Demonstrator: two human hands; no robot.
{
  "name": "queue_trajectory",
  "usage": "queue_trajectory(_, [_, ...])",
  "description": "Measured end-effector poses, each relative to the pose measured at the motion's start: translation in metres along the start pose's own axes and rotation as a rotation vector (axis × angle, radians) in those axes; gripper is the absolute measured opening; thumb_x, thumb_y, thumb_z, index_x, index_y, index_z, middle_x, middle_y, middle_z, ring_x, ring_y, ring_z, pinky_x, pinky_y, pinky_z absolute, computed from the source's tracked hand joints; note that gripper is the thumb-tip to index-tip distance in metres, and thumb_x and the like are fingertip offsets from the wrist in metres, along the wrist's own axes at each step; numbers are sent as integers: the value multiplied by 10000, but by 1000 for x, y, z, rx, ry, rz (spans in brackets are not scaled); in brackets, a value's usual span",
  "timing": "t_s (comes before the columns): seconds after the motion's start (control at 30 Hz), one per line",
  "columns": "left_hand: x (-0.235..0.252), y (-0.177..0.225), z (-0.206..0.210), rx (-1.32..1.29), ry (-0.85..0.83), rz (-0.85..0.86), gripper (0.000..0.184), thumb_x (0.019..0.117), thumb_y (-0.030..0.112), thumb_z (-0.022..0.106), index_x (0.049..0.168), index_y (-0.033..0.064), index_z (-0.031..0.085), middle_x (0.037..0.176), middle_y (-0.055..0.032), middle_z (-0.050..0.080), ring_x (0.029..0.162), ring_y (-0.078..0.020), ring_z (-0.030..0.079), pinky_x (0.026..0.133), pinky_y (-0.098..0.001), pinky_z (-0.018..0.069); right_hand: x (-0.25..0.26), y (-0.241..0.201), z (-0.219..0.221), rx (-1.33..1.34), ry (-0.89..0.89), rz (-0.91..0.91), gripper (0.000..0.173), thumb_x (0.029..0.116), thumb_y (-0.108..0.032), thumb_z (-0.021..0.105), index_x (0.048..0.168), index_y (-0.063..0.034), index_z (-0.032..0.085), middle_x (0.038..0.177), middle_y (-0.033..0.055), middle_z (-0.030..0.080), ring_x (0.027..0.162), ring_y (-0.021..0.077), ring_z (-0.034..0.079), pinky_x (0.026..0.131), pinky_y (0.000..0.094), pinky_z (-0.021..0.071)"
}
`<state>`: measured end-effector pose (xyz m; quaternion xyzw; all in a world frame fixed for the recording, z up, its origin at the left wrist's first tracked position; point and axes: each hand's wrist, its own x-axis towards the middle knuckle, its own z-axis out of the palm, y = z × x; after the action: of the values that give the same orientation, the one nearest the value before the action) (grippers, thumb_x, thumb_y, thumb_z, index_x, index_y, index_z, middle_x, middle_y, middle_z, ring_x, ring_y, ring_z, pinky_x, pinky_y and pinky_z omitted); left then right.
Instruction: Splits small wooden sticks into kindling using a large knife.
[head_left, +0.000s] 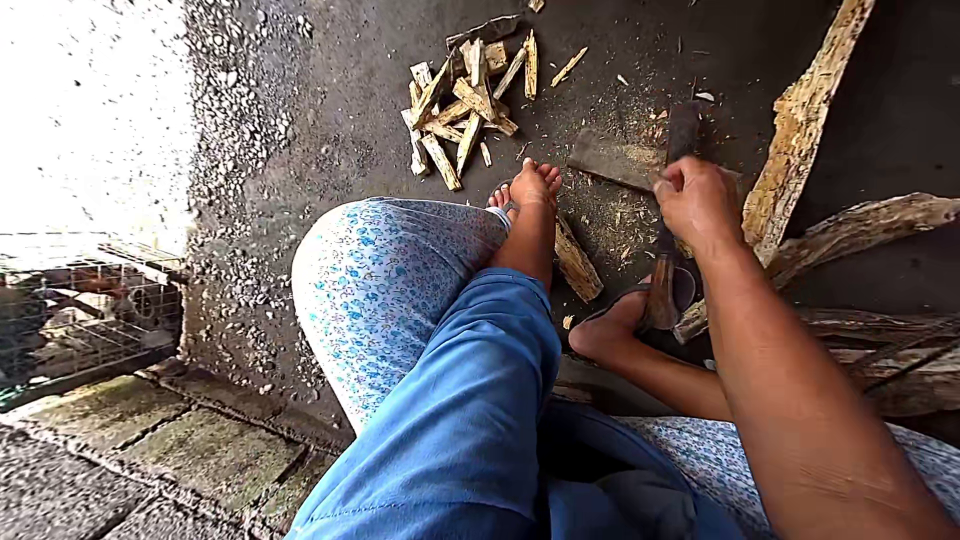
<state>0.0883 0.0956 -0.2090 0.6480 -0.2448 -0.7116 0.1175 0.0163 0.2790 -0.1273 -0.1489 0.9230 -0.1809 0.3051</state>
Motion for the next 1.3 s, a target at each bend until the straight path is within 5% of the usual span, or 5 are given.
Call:
queue_trajectory(0.2, [-3, -33, 15, 383, -181, 114, 406, 1133, 317, 411, 1331, -19, 522, 1007, -157, 665, 837, -219, 683, 745, -367, 586, -55, 60, 73, -169, -234, 533, 838, 930, -385, 764, 1467, 120, 365, 1348, 376, 541, 1233, 526, 573, 979, 658, 475])
queue_trajectory(0.43, [-14, -76, 27, 898, -514, 128, 383, 1118, 275, 449, 1309, -30, 582, 1111, -205, 696, 947, -277, 708, 857, -452, 586, -62, 95, 91, -138, -265, 549, 656, 976, -282, 684, 1437, 78, 388, 1282, 334, 602, 1229, 472, 601, 1008, 632, 468])
queue_trajectory(0.67, [-30, -93, 25, 1532, -718, 487, 321, 1083, 212, 492, 1271, 44, 688, 1278, -191, 688, 1236, -356, 640, 1068, -576, 485, -88, 98, 40, 910, -50, 687, 229, 1008, -123, 545, 1228, -69, 512, 763, 56, 594, 571, 159, 611, 540, 343, 566])
queue_trajectory(0.97, [-52, -163, 55, 1840, -1303, 1038, 370, 1018, 6, 501, 1358, 27, 644, 1479, -132, 581, 1430, -331, 485, 1176, -502, 394, -154, 85, -75, 1528, 4, 521, 336, 1095, -282, 326, 1032, -120, 613, 642, -20, 576, 510, 117, 612, 529, 323, 607])
queue_trajectory(1.3, [-52, -190, 56, 2234, -1067, 949, 538, 918, 155, 739, 1433, 124, 586, 1480, -209, 521, 1377, -428, 475, 1100, -603, 412, -138, 64, -81, 1736, 54, 388, 379, 1105, -265, 269, 1008, -98, 595, 643, -3, 575, 518, 133, 623, 536, 329, 610])
